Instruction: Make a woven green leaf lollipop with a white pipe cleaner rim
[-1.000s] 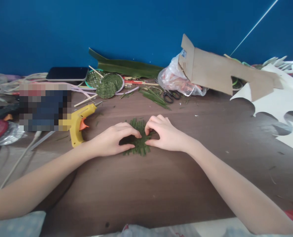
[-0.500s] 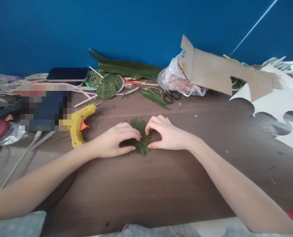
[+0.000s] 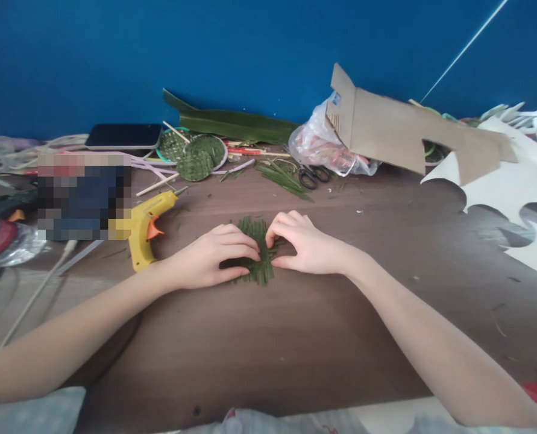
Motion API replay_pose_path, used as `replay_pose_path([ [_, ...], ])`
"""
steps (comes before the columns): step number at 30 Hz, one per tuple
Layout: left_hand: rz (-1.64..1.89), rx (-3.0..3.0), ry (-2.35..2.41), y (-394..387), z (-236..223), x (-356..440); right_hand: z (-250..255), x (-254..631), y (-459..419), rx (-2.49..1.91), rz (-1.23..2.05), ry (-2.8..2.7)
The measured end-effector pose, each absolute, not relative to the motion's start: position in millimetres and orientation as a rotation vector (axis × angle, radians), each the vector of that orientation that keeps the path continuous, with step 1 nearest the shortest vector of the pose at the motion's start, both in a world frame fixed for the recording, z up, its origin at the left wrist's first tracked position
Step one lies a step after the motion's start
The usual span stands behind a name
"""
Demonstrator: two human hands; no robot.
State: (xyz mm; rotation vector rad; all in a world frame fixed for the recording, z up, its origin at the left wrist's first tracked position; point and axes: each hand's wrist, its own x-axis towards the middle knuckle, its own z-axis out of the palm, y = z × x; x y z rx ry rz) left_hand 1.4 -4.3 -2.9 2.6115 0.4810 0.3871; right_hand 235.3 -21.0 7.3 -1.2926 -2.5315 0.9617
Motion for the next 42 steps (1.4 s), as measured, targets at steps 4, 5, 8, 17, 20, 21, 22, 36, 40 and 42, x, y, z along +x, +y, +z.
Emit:
replay_pose_path([
  [4, 0.367, 2.607, 0.486, -3.8, -2.4, 0.7, 7.9, 235.0, -20.8, -1.295, 0.95, -2.539],
  [5, 0.363, 2.604, 0.488, -3.6, -2.2, 0.5, 8.1, 234.9, -20.8, -1.294, 0.945, -2.542],
  [8, 0.358, 2.588, 0.496, -3.1, -1.5, 0.4, 8.6, 233.3, -21.6, -1.285, 0.909, -2.549],
  [17, 0.361, 2.549, 0.524, -3.9, -0.3, 0.7, 5.2, 223.5, -27.1, -1.329, 0.713, -2.543],
  [20, 0.378, 2.546, 0.523, -4.1, -1.0, 0.5, 2.9, 224.6, -25.6, -1.323, 0.714, -2.525],
  [21, 0.39, 2.547, 0.522, -4.1, -1.4, 0.5, 2.0, 225.4, -24.9, -1.313, 0.729, -2.508],
  [22, 0.401, 2.549, 0.521, -4.1, -1.7, 0.5, 1.1, 226.3, -24.2, -1.297, 0.747, -2.483],
  [36, 0.424, 2.764, 0.429, -4.9, -4.0, -0.7, -5.0, 229.6, -21.3, -1.24, 0.761, -2.399],
  [40, 0.371, 2.902, 0.418, -7.3, -3.5, -0.5, -5.6, 230.0, -21.1, -1.225, 0.753, -2.388],
  [42, 0.339, 2.96, 0.425, -8.7, -3.2, -0.1, -6.3, 229.9, -21.0, -1.203, 0.744, -2.351],
])
